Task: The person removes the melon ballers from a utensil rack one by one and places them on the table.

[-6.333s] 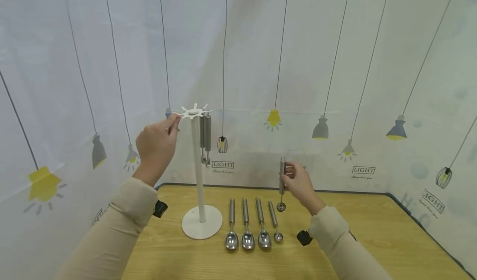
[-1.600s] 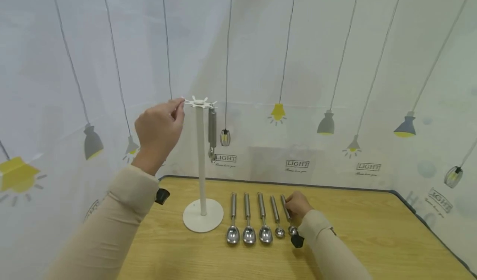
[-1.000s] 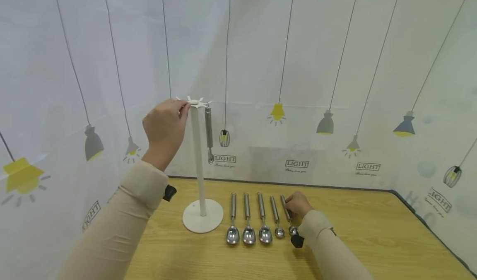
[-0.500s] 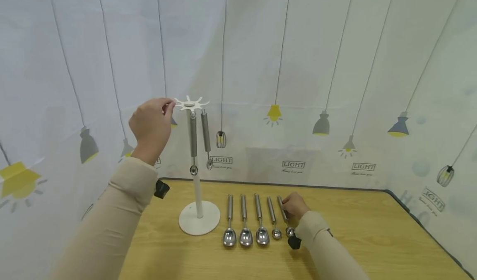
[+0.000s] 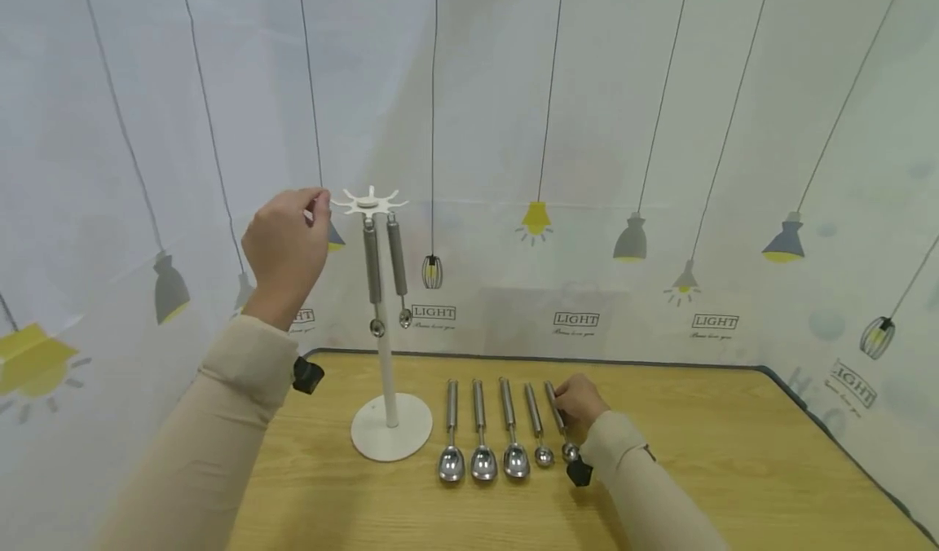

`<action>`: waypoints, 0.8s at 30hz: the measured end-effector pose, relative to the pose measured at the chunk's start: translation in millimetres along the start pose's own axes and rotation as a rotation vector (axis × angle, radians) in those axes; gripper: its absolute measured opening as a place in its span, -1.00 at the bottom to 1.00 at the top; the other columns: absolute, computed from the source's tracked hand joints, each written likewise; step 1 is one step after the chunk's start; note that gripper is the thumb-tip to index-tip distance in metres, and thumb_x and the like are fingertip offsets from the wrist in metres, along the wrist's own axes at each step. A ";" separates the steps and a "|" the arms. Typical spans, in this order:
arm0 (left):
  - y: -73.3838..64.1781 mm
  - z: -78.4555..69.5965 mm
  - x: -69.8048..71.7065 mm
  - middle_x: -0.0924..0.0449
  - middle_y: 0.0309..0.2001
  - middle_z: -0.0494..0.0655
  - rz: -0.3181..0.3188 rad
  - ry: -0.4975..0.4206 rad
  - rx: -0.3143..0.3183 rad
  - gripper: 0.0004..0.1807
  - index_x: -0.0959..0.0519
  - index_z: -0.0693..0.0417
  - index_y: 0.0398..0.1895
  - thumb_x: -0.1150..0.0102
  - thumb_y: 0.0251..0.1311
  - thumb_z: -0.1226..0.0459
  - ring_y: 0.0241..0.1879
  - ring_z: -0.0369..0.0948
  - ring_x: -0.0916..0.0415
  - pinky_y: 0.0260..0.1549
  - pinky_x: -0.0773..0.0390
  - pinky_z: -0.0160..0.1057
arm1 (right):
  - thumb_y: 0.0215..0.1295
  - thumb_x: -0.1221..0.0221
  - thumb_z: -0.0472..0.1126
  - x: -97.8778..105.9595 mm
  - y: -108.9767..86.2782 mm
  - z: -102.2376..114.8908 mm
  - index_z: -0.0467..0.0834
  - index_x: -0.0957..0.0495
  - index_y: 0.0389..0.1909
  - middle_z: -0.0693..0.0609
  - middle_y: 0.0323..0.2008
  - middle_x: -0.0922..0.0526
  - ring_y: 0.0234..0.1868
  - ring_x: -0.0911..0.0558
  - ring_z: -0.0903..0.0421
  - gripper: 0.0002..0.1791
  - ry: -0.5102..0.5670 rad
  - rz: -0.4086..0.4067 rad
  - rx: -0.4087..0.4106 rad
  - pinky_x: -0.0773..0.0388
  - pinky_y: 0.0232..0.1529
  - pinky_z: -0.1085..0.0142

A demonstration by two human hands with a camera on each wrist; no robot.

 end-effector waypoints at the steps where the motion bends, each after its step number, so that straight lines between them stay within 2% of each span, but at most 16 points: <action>1: -1.3 -1.5 1.8 -0.74 -0.17 0.13 -0.004 -0.009 -0.019 -0.65 -0.72 0.20 -0.03 -0.06 0.52 0.13 -0.33 0.01 -0.65 -0.47 -0.46 -0.04 | 0.25 -0.22 -0.49 0.6 -0.9 1.5 -0.50 -0.65 -0.11 -0.21 -0.31 -0.74 -0.35 -0.71 0.05 -0.78 -0.006 0.000 0.006 -0.68 -0.26 0.19; 5: -7.0 -11.3 5.2 -0.73 -0.21 0.13 0.013 -0.040 -0.106 -0.66 -0.72 0.20 -0.03 -0.09 0.52 0.13 -0.37 0.00 -0.64 -0.53 -0.44 -0.07 | 0.22 -0.20 -0.46 3.3 -2.1 4.3 -0.48 -0.68 -0.32 -0.09 -0.52 -0.65 -0.53 -0.57 0.12 -0.87 -0.058 -0.013 0.006 -0.56 -0.43 0.29; 6: -8.1 -13.4 5.5 -0.73 -0.24 0.13 0.018 -0.041 -0.124 -0.66 -0.73 0.19 -0.04 -0.10 0.51 0.13 -0.40 -0.01 -0.62 -0.55 -0.42 -0.08 | 0.23 -0.20 -0.45 4.7 -2.0 5.1 -0.49 -0.67 -0.31 -0.10 -0.50 -0.65 -0.55 -0.55 0.11 -0.85 -0.074 -0.023 0.009 -0.54 -0.44 0.28; 9: -10.5 -18.1 7.0 -0.73 -0.28 0.12 0.025 -0.040 -0.159 -0.69 -0.74 0.18 -0.06 -0.12 0.51 0.15 -0.47 -0.01 -0.58 -0.59 -0.35 -0.12 | 0.30 -0.15 -0.40 9.9 -1.3 11.1 -0.52 -0.63 -0.14 -0.30 -0.24 -0.70 -0.40 -0.65 -0.04 -0.76 -0.107 -0.057 0.029 -0.62 -0.30 0.18; 11: -10.8 -20.5 7.3 -0.72 -0.31 0.11 0.025 -0.043 -0.171 -0.70 -0.74 0.18 -0.08 -0.11 0.51 0.16 -0.51 -0.02 -0.53 -0.60 -0.32 -0.14 | 0.35 -0.11 -0.38 16.7 -0.3 21.0 -0.53 -0.57 0.02 -0.40 -0.01 -0.65 -0.17 -0.69 -0.17 -0.67 -0.108 -0.092 0.055 -0.65 -0.11 0.06; 13: -11.4 -23.2 7.7 -0.71 -0.33 0.09 0.031 -0.046 -0.182 -0.70 -0.74 0.18 -0.08 -0.12 0.50 0.16 -0.51 -0.04 -0.51 -0.59 -0.31 -0.16 | 0.41 -0.08 -0.37 24.2 0.0 38.1 -0.52 -0.52 0.11 -0.43 0.12 -0.58 0.02 -0.64 -0.28 -0.64 -0.082 -0.126 0.096 -0.60 0.03 -0.05; 17: -13.2 -28.6 7.3 -0.72 -0.32 0.05 0.065 -0.048 -0.205 -0.72 -0.75 0.15 -0.08 -0.16 0.48 0.15 -0.49 -0.08 -0.51 -0.59 -0.32 -0.19 | 0.49 -0.07 -0.32 35.5 -1.6 83.5 -0.43 -0.52 0.18 -0.35 0.13 -0.59 0.12 -0.60 -0.25 -0.65 0.009 -0.161 0.153 -0.57 0.07 -0.04; 24: -15.6 -28.4 5.3 -0.74 -0.28 0.06 0.076 -0.039 -0.203 -0.81 -0.75 0.14 -0.10 -0.24 0.42 0.23 -0.47 -0.07 -0.56 -0.59 -0.38 -0.15 | 0.56 -0.08 -0.24 35.4 -17.1 177.0 -0.25 -0.48 0.31 -0.20 0.24 -0.55 0.22 -0.57 -0.13 -0.61 0.274 -0.053 0.275 -0.52 0.20 0.03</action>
Point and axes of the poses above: each hand's wrist, its own y-axis towards the middle knuckle, its own x-axis out of the back of the hand, z = x × y, the point moved 7 cm from there along y, towards the middle knuckle
